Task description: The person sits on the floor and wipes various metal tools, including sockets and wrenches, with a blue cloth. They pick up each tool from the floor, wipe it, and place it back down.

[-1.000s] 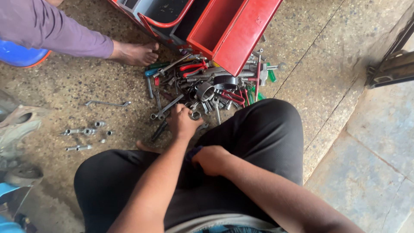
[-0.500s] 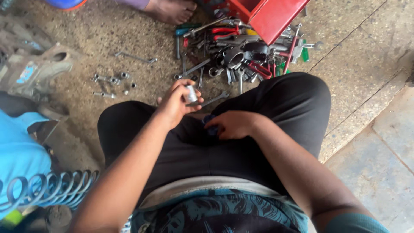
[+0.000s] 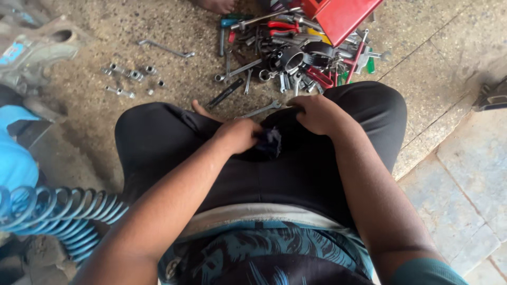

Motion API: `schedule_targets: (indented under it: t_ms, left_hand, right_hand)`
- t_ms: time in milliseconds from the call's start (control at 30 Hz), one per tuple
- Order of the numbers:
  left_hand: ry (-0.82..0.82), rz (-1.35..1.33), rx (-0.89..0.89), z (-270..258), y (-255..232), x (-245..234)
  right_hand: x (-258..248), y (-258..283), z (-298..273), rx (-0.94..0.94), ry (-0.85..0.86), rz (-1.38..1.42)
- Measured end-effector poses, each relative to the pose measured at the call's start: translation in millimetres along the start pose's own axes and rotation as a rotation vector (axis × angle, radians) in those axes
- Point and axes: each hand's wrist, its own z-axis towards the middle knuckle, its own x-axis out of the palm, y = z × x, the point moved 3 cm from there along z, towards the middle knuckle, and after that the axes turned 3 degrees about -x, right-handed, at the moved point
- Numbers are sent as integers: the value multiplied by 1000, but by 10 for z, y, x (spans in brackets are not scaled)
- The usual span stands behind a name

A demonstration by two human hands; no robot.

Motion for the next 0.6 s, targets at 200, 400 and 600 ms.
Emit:
schedule_targets:
  t_ms: [200, 400, 600]
  left_hand:
    - [-158, -125, -174, -225, -85, -428]
    - [-261, -338, -204, -153, 105, -472]
    - [-67, -1522, -72, -12, 368, -442]
  right_hand:
    - [407, 226, -131, 73, 209, -393]
    - [348, 351, -58, 243, 266, -423]
    - [84, 357, -154, 425, 189, -430]
